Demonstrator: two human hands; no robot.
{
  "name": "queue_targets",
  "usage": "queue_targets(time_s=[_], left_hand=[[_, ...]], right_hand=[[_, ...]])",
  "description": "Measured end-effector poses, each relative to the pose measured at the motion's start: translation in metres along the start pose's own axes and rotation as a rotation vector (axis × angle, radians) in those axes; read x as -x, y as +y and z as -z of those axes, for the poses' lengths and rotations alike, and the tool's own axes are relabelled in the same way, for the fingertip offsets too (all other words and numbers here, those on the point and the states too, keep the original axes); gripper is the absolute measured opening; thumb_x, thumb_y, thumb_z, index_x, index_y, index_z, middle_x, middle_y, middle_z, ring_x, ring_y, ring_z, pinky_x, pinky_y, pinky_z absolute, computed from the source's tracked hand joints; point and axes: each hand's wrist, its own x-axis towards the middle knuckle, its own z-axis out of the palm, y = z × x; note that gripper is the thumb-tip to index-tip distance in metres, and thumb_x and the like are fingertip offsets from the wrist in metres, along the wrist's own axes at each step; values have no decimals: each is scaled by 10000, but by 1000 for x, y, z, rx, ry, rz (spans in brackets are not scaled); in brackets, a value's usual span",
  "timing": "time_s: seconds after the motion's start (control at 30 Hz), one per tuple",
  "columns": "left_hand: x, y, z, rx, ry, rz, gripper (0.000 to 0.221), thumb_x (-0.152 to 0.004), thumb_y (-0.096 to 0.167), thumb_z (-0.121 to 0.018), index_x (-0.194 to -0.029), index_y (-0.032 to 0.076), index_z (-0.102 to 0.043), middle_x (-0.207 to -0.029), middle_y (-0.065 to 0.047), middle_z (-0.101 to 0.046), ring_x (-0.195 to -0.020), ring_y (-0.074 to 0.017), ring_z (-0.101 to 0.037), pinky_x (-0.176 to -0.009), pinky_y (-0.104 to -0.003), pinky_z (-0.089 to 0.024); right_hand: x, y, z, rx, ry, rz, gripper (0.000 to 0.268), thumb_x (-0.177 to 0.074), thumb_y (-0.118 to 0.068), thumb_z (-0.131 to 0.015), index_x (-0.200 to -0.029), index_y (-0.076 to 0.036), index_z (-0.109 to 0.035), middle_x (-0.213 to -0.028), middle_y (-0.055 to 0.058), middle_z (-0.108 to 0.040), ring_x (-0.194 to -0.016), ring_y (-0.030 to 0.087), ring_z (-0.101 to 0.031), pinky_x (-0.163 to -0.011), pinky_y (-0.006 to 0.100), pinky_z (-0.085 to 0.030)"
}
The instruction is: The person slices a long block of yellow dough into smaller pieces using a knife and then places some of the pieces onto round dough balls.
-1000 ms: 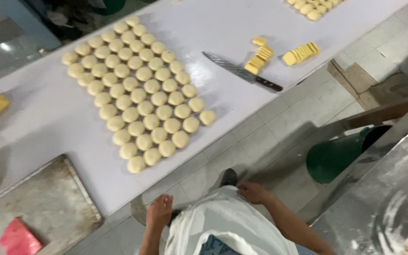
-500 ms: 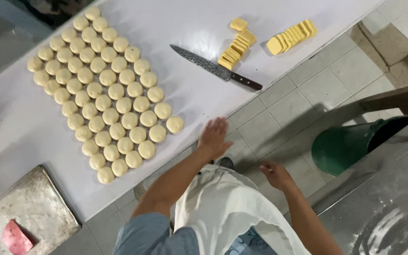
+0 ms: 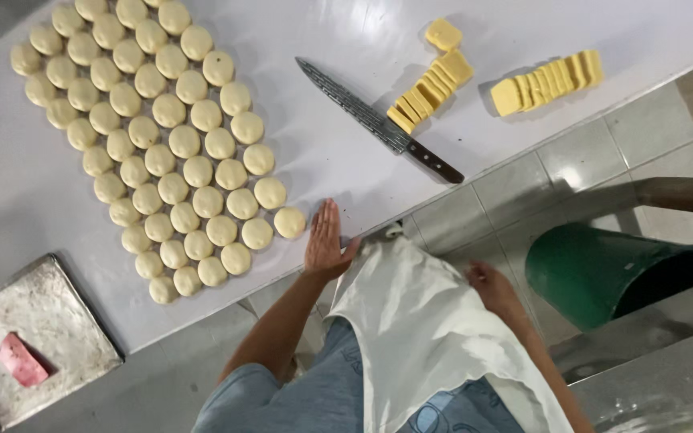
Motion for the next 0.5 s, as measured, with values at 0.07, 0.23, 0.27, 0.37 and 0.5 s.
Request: queue_targets(time_s=[0.07,0.23,0.27,0.37,0.5], left_hand=[[-18,2,-1,88,82,61,986,-972,507,-563,-1589,-142,-151,-1670,-321,-144,-1568,-466,-128,-1272,-555,-129],[-65,16,8,-138,-48,145,985,-959,493,-627,-1588,-96,-150,-1674,-305,-129,-1575,-429,-87,-1275,-540,-96],[-64,19,6,-178,-91,129,998,-958,494,-637,-1579,-105,-135,-1666,-325,-110,-1560,-440,-66,-1257,-544,-87],[26,61,3,33,-531,272,762,-917,451,-628,-1544,100,-373,-1564,-188,-320,-1466,-352,-259,-1239,-491,-209],[116,90,25,80,-104,472,92,-890,219,-719,-856,162,-782,-1022,-64,-803,-905,-230,-762,-804,-381,-627]], right_hand=[[-22,0,29,86,57,10,479,-1017,-326,-589,-1404,-45,-613,-1108,157,-768,-995,278,-734,-874,387,-544],[-65,-6,76,57,121,61,483,-1014,-345,-622,-1371,-21,-627,-1134,178,-749,-986,277,-736,-857,380,-548],[-70,-9,85,43,119,96,480,-1016,-350,-624,-1359,-14,-630,-1143,179,-744,-981,277,-739,-856,376,-550],[-85,-24,108,61,-26,172,471,-1022,-373,-598,-1367,-54,-635,-1096,165,-748,-971,273,-727,-829,374,-554],[-110,-40,140,177,-110,243,483,-979,-356,-646,-1369,-72,-626,-1013,156,-750,-905,284,-726,-791,385,-549]])
